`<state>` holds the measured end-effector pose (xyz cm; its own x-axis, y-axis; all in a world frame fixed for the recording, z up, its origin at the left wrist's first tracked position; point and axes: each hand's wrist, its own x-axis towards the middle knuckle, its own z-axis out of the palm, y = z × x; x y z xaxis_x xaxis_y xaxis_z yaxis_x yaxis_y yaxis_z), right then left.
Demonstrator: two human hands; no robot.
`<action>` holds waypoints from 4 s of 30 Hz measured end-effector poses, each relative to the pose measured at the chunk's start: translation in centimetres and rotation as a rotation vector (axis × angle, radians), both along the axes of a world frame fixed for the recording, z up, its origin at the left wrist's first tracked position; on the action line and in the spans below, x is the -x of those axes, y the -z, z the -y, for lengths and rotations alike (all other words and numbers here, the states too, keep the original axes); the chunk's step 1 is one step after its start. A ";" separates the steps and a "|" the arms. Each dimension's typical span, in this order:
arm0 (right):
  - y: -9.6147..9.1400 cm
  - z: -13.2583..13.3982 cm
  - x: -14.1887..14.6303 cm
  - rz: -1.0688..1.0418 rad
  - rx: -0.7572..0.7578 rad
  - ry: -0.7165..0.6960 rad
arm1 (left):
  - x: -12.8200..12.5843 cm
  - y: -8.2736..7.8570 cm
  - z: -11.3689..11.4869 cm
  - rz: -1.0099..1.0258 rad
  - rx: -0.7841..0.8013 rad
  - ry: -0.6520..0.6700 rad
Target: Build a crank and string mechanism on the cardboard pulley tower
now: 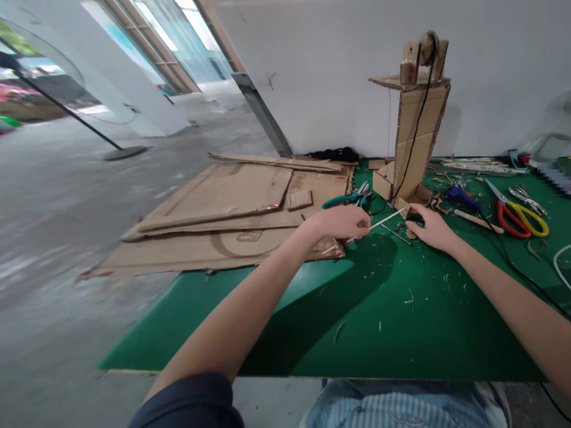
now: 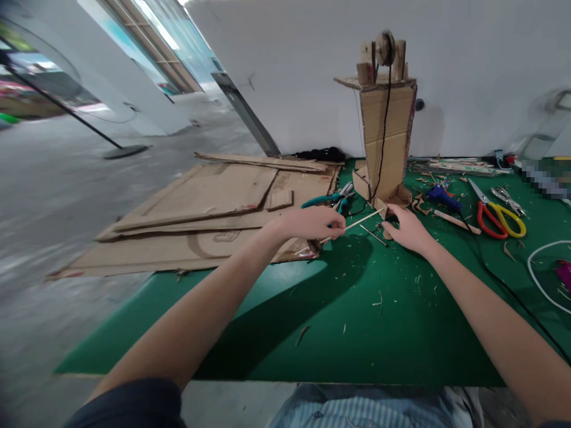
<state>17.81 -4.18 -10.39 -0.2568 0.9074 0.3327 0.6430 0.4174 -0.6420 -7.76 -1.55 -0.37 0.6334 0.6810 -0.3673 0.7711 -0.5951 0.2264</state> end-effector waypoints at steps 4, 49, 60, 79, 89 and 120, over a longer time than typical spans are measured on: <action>0.1 0.0 -0.1 0.017 -0.005 0.014 | -0.3 0.1 0.3 -0.044 -0.051 0.014; -1.2 2.1 2.3 0.083 -0.065 -0.042 | -5.7 1.9 1.5 -0.044 -0.310 -0.039; -0.9 1.8 2.1 0.063 0.012 -0.030 | -4.9 0.2 2.6 -0.179 -0.272 -0.065; -4.5 2.2 -1.1 0.391 0.266 -0.262 | -4.2 0.6 1.0 -0.070 -0.312 0.043; -2.3 3.1 -1.2 0.062 0.047 0.153 | -3.7 2.5 0.1 0.106 -0.246 0.036; -1.7 2.9 -1.1 0.310 -0.191 0.280 | -3.1 2.4 -0.4 0.220 -0.050 0.028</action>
